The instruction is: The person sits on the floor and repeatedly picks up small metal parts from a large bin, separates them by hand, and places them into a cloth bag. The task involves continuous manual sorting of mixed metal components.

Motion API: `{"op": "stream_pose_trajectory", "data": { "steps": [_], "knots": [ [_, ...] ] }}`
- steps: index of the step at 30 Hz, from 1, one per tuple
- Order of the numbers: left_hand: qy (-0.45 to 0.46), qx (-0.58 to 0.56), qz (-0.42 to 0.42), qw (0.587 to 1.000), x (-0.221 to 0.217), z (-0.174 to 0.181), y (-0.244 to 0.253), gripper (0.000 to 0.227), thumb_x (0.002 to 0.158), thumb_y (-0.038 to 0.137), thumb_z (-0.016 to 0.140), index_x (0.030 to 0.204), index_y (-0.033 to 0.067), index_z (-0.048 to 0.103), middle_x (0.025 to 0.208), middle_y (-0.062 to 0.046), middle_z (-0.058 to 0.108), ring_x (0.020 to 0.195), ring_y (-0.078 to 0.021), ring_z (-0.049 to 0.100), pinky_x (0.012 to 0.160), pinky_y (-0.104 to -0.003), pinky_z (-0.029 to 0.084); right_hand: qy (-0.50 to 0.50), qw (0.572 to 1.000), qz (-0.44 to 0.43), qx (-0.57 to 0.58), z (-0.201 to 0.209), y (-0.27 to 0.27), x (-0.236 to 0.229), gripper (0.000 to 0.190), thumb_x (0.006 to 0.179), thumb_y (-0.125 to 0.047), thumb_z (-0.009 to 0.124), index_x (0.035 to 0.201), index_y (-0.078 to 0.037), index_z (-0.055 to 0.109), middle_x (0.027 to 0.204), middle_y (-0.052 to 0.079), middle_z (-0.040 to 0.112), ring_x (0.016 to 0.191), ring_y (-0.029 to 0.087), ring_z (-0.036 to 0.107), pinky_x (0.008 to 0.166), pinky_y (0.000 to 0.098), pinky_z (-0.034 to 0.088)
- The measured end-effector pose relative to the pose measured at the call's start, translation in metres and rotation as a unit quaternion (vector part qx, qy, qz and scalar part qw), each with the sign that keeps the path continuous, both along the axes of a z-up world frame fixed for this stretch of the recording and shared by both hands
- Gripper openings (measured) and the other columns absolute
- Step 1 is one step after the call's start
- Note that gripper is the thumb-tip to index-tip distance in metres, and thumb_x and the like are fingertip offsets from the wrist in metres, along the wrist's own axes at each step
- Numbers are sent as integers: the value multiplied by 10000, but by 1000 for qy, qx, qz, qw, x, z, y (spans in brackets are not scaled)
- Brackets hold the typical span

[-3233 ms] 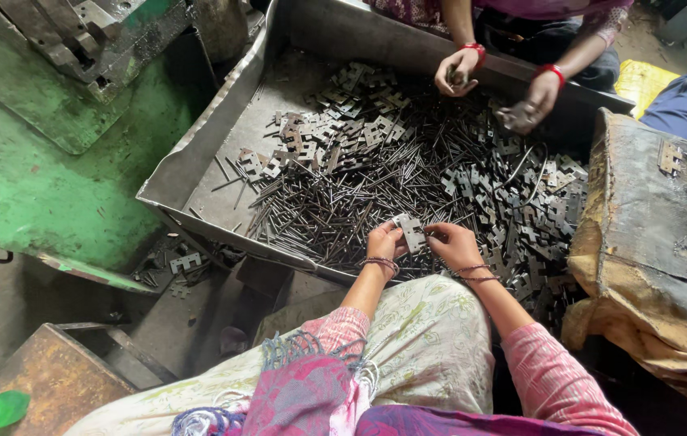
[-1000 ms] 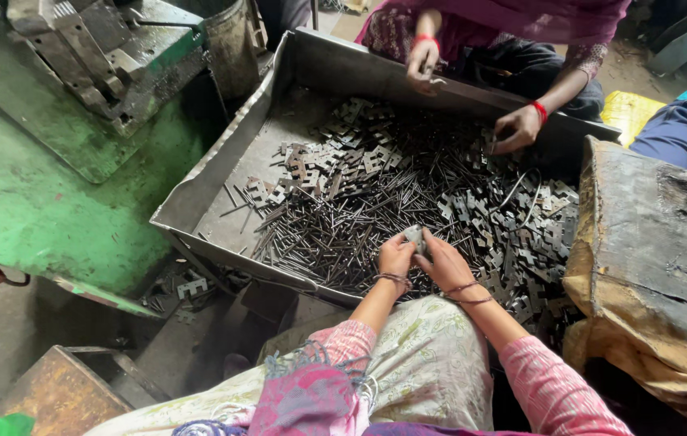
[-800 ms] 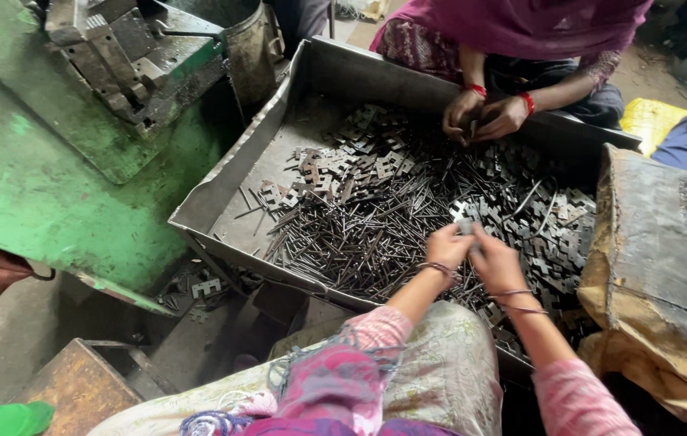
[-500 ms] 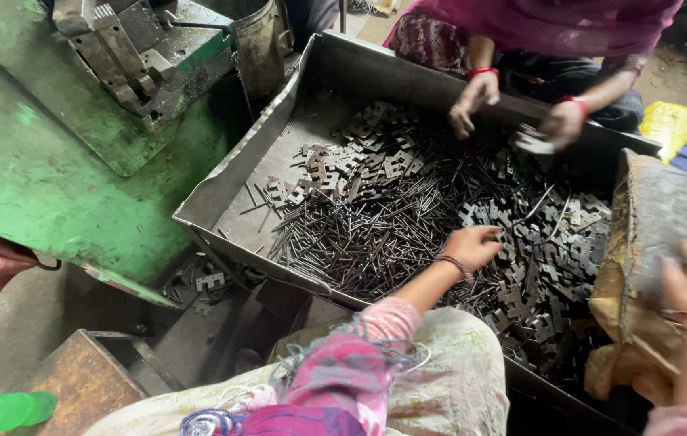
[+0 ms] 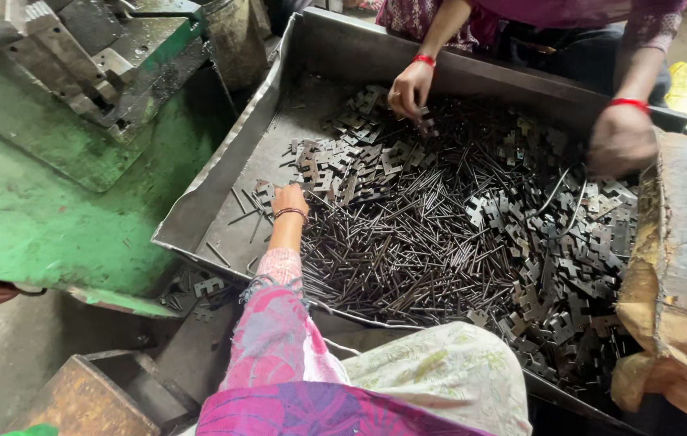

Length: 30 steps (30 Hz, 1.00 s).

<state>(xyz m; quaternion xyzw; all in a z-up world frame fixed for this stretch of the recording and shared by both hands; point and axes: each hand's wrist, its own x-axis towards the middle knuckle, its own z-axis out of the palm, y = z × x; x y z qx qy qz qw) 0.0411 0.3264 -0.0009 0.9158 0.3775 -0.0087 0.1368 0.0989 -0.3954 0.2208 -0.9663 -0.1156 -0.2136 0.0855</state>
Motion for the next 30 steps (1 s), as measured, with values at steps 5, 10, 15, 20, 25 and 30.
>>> {"op": "stream_pose_trajectory", "data": {
  "steps": [5,10,15,20,25,30],
  "knots": [
    [-49,-99,31,993,22,-23,18,361,950,249,647,1308,206,641,1197,-194,684,1164,-419,604,964,-534,503,75,989,94,91,-27,72,-95,416,965,-154,617,1378,-131,663,1327,125,667,1260,302,603,1165,420,462],
    [-39,-48,-47,997,20,-34,29,360,896,102,613,1231,203,698,1180,-204,698,1144,-414,635,922,-538,541,138,973,105,150,-78,107,-127,437,905,-197,665,1340,-159,663,1311,94,674,1196,283,647,990,387,522],
    [-31,226,-195,954,-9,-27,36,121,883,157,621,942,162,726,1099,-123,713,1141,-337,672,847,-513,563,92,990,52,96,-97,113,-134,390,937,-206,647,1326,-195,670,1270,46,697,1138,246,670,888,365,552],
    [-91,154,-268,947,-3,28,10,161,954,83,565,1094,98,641,949,-138,718,908,-336,709,799,-550,545,59,994,65,69,-94,117,-131,404,925,-152,620,1321,-213,666,1264,13,704,1085,221,681,824,359,565],
    [-218,69,-412,882,12,82,-130,238,921,38,550,1122,130,636,957,-121,706,921,-333,678,751,-448,576,47,996,62,50,-93,117,-136,427,896,-134,606,1311,-213,671,1249,-5,708,1017,208,686,777,356,571],
    [-177,141,-555,800,30,95,-265,147,879,89,597,1012,121,651,950,-68,643,957,-270,622,787,-400,559,50,994,70,65,-89,116,-139,427,881,-122,601,1294,-198,675,1247,-12,714,994,206,688,750,356,574]
  ]
}}
